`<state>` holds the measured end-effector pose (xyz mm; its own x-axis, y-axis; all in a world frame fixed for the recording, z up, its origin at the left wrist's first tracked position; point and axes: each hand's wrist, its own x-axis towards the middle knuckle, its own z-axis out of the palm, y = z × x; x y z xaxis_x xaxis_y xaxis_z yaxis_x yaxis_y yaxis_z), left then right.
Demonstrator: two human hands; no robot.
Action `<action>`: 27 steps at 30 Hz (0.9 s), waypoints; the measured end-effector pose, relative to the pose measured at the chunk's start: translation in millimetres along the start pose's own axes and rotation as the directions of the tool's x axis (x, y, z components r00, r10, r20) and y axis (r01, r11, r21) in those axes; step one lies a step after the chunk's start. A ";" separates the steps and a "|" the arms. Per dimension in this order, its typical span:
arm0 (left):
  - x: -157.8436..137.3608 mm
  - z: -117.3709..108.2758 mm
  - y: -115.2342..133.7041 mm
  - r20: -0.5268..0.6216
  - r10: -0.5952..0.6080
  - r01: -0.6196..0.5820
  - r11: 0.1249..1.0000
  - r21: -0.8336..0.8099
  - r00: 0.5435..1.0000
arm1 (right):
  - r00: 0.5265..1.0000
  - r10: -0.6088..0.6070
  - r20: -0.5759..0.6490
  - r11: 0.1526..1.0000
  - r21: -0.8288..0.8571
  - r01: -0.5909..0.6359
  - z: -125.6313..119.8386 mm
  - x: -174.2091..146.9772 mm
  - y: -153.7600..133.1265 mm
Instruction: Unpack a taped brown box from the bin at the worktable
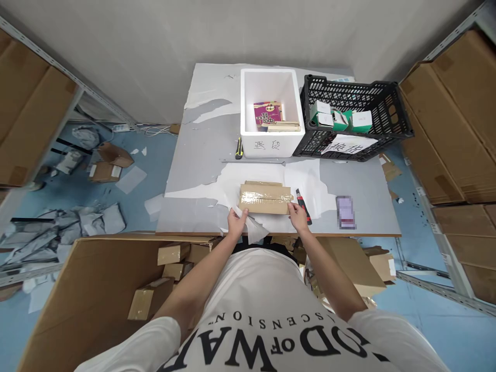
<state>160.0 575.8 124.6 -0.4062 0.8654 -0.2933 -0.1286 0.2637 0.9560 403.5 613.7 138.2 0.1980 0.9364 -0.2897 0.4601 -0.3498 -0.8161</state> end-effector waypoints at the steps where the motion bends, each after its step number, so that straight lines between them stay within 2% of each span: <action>1: 0.6 1.5 -1.1 -0.016 -0.008 0.008 1.000 0.000 1.000 | 1.000 0.023 0.016 1.000 0.010 -0.023 2.2 0.3 1.5; 5: 4.0 7.2 -0.5 -0.069 -0.055 0.056 0.998 0.016 0.996 | 0.996 0.071 0.049 0.996 0.047 -0.073 7.2 4.1 5.3; 8: 5.5 10.7 0.1 -0.109 -0.091 0.095 0.995 0.033 0.990 | 0.994 0.099 0.044 0.994 0.052 -0.101 -1.5 11.5 13.5; 12: 4.8 12.6 -1.4 -0.133 -0.089 0.096 0.994 0.044 0.987 | 0.990 0.093 -0.109 0.960 -0.254 -0.118 -26.6 25.2 37.8; 15: 2.9 12.4 -1.6 -0.139 -0.094 0.101 0.994 0.041 0.986 | 0.989 0.139 -0.057 0.859 -0.489 -0.149 -38.4 34.1 56.0; 18: 1.0 12.2 -0.5 -0.137 -0.097 0.101 0.995 0.022 0.986 | 0.985 0.175 0.009 0.769 -0.625 -0.131 -38.4 41.8 65.5; 24: 0.6 13.7 -1.8 -0.153 -0.090 0.094 0.995 0.019 0.984 | 0.963 0.268 -0.024 0.823 -0.514 -0.241 -33.0 56.1 65.8; 27: 1.4 13.8 -4.6 -0.147 -0.091 0.091 0.996 -0.006 0.985 | 0.962 0.271 -0.013 0.836 -0.493 -0.242 -38.3 57.0 62.3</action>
<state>172.5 581.8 119.8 -0.5212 0.7659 -0.3765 -0.1701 0.3391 0.9253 476.6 644.2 90.0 0.3266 0.8058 -0.4939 0.7629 -0.5332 -0.3655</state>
